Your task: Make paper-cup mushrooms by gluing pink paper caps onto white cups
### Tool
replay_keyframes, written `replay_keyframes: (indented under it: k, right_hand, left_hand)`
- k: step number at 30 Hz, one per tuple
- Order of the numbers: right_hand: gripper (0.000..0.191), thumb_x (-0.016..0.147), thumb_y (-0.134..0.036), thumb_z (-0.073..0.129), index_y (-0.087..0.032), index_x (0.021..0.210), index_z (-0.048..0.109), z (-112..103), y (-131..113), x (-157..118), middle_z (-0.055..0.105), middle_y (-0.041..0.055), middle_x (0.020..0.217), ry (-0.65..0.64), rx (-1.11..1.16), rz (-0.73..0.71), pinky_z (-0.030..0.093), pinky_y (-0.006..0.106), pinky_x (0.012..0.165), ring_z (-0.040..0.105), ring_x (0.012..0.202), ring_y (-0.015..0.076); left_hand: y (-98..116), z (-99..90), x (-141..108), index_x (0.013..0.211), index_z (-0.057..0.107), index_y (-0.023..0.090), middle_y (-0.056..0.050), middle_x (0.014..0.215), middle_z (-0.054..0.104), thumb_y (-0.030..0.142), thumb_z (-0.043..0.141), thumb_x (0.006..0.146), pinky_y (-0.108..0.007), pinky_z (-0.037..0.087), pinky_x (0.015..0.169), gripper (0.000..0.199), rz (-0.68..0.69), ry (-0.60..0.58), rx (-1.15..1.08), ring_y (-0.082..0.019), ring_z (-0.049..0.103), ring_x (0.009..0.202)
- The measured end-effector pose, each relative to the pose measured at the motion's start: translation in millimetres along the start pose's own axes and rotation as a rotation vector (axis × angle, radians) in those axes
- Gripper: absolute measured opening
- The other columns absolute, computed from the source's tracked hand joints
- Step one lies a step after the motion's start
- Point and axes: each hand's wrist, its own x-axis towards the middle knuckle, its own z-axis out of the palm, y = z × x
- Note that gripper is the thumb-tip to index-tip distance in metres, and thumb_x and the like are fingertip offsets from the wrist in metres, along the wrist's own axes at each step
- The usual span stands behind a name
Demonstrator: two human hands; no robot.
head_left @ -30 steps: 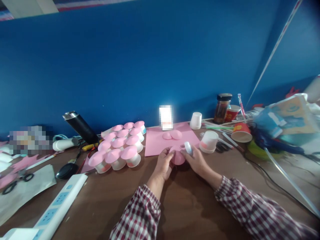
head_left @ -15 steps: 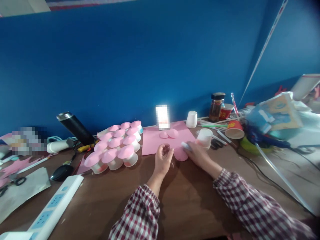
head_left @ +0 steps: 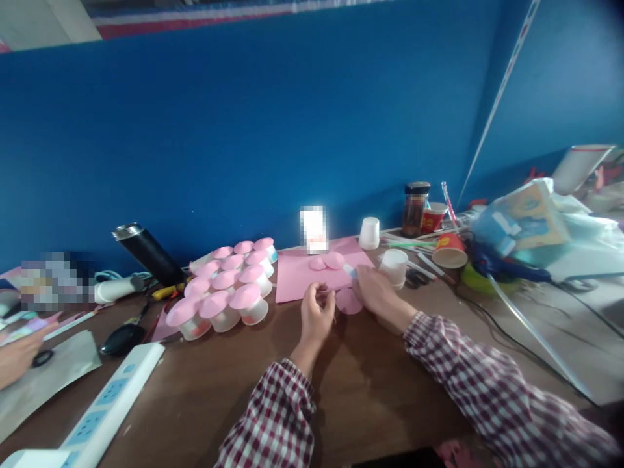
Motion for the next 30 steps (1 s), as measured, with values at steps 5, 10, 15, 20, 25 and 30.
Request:
replay_keyframes:
  k: [5, 10, 15, 20, 25, 30]
  right_hand:
    - [0.024, 0.093, -0.022, 0.045, -0.010, 0.088, 0.065, 3, 7, -6, 0.066, 0.0183, 0.090, -0.080, -0.100, 0.014, 0.045, 0.032, 0.068, 0.063, 0.076, 0.0238]
    - [0.026, 0.095, -0.031, 0.047, -0.013, 0.100, 0.065, -8, 14, -23, 0.066, 0.0165, 0.098, -0.092, -0.132, -0.019, 0.046, 0.031, 0.069, 0.064, 0.084, 0.0251]
    - [0.028, 0.097, -0.033, 0.043, -0.015, 0.113, 0.058, -21, 15, -36, 0.065, 0.0138, 0.104, -0.073, -0.144, -0.058, 0.045, 0.030, 0.065, 0.065, 0.086, 0.0250]
    - [0.021, 0.094, -0.021, 0.045, -0.012, 0.105, 0.061, -15, 17, -32, 0.066, 0.0158, 0.096, -0.119, -0.183, -0.006, 0.043, 0.029, 0.060, 0.066, 0.080, 0.0251]
    - [0.030, 0.095, -0.033, 0.046, -0.016, 0.118, 0.056, -16, 21, -37, 0.066, 0.0147, 0.099, -0.099, -0.186, 0.034, 0.042, 0.030, 0.057, 0.066, 0.077, 0.0251]
    - [0.036, 0.091, -0.043, 0.049, -0.019, 0.117, 0.055, -36, 31, -34, 0.063, 0.0138, 0.111, 0.292, -0.099, 0.117, 0.047, 0.038, 0.076, 0.059, 0.097, 0.0306]
  left_hand:
    - [1, -1.7, 1, 0.091, 0.064, 0.018, -0.007, 0.089, 0.065, 0.029, 0.077, 0.068, -0.027, 0.048, 0.072, 0.029, -0.023, 0.049, -0.044, -0.017, 0.062, 0.078]
    - [-4, -2.6, -1, 0.096, 0.064, 0.019, -0.008, 0.092, 0.066, 0.030, 0.072, 0.073, -0.030, 0.048, 0.072, 0.027, 0.007, -0.020, 0.086, -0.019, 0.062, 0.077]
    - [-7, -0.9, -6, 0.095, 0.068, 0.022, -0.010, 0.097, 0.068, 0.025, 0.068, 0.075, -0.040, 0.043, 0.088, 0.020, 0.191, -0.194, 0.316, -0.026, 0.060, 0.093]
    - [-2, 1.9, -10, 0.089, 0.069, 0.023, -0.010, 0.088, 0.067, 0.017, 0.064, 0.074, -0.042, 0.042, 0.087, 0.017, 0.344, -0.367, 0.488, -0.028, 0.059, 0.089]
    - [3, 4.0, -10, 0.095, 0.068, 0.024, -0.010, 0.096, 0.068, 0.013, 0.064, 0.073, -0.043, 0.039, 0.092, 0.025, 0.431, -0.533, 0.572, -0.029, 0.058, 0.096]
    - [2, 5.0, -11, 0.099, 0.066, 0.020, -0.011, 0.096, 0.068, 0.022, 0.055, 0.085, -0.041, 0.043, 0.088, 0.018, 0.488, -0.454, 0.636, -0.027, 0.059, 0.095]
